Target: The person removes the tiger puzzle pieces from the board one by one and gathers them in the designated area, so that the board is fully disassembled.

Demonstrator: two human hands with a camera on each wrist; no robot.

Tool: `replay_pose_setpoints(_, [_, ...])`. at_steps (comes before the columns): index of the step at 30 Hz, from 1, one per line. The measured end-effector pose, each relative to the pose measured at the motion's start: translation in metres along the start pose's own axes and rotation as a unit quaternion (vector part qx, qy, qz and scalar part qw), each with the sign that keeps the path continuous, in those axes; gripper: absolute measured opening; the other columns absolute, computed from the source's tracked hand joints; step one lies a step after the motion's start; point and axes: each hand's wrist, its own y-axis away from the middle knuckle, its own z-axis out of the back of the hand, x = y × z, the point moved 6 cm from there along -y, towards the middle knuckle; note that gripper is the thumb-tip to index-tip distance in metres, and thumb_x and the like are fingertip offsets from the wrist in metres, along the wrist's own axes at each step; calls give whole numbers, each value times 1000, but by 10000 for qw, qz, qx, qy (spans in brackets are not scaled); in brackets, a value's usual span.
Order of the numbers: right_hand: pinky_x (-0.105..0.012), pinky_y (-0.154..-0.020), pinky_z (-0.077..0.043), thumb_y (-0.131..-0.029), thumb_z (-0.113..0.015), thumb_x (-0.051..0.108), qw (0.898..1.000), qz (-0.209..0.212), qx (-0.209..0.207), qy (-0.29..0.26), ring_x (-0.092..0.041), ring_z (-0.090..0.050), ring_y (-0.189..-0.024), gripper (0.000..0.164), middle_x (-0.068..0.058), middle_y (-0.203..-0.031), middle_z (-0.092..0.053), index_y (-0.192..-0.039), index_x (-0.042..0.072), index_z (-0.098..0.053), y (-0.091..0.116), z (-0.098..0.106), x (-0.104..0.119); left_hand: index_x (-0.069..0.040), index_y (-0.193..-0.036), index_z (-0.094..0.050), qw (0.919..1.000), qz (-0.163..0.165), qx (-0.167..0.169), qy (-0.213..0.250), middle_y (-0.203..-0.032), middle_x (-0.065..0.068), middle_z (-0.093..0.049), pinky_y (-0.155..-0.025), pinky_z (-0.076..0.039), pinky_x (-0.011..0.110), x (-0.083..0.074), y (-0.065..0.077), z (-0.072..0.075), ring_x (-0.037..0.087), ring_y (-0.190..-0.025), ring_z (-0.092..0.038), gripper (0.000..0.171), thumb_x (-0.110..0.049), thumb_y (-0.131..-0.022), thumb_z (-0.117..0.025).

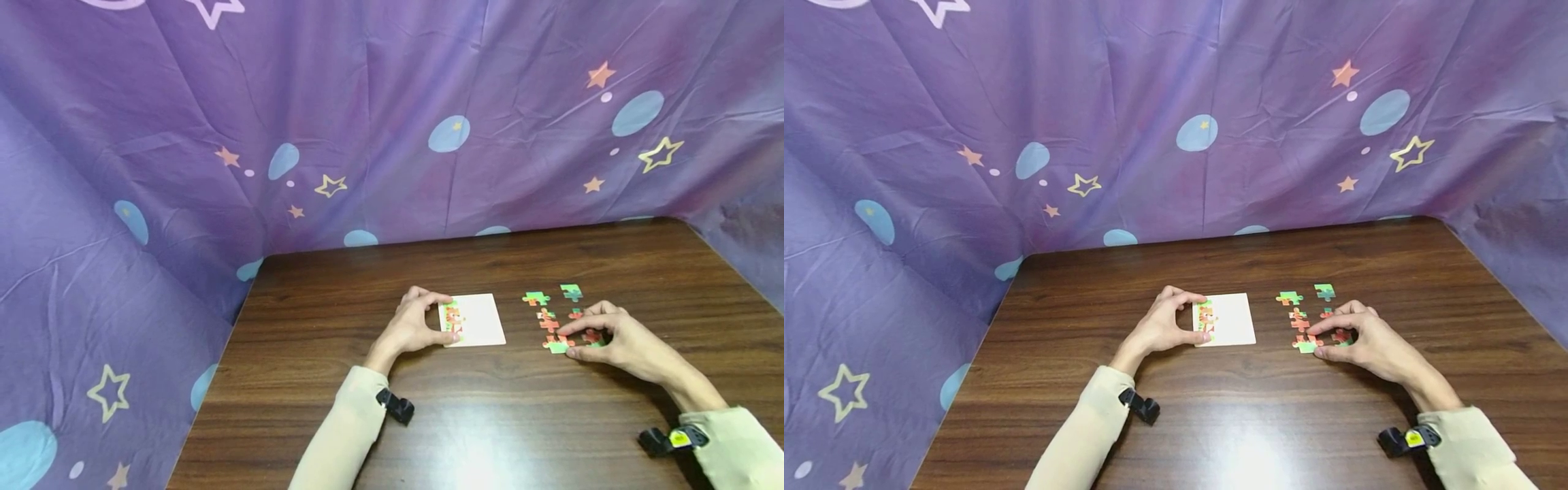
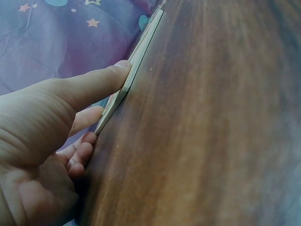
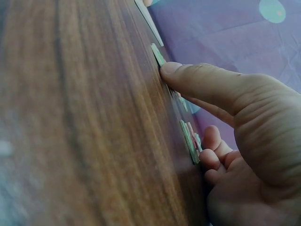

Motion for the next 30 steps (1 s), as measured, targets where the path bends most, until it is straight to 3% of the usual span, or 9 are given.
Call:
replay_pose_setpoints(14, [-26, -75, -41, -82, -100, 14, 9999, 121, 9, 2, -8, -48, -94, 39, -4, -109, -60, -116, 26, -86, 0, -1, 0, -23, -153, -66, 9999, 142, -24, -49, -138, 4, -56, -108, -48, 37, 3, 0, -2, 19, -125, -54, 82, -37, -81, -102])
replay_pose_setpoints(23, [-28, -78, -38, -82, -101, 18, 9999, -24, -21, 119, -12, -47, -98, 40, -1, -107, -60, -119, 27, -86, 1, 0, 0, -22, -155, -64, 9998, 192, -28, -40, -142, 4, -56, -109, -49, 36, 3, 0, -2, 20, -128, -55, 85, -37, -81, -102])
replay_pose_setpoints(30, [-28, -75, -42, -85, -99, 18, 9996, -126, -12, -240, -12, -51, -92, 39, -4, -108, -64, -121, 25, -85, 0, 1, 2, -21, -156, -64, 9998, 196, 0, -19, -142, 5, -56, -110, -49, 38, 2, 0, -2, 22, -128, -55, 85, -37, -82, -102])
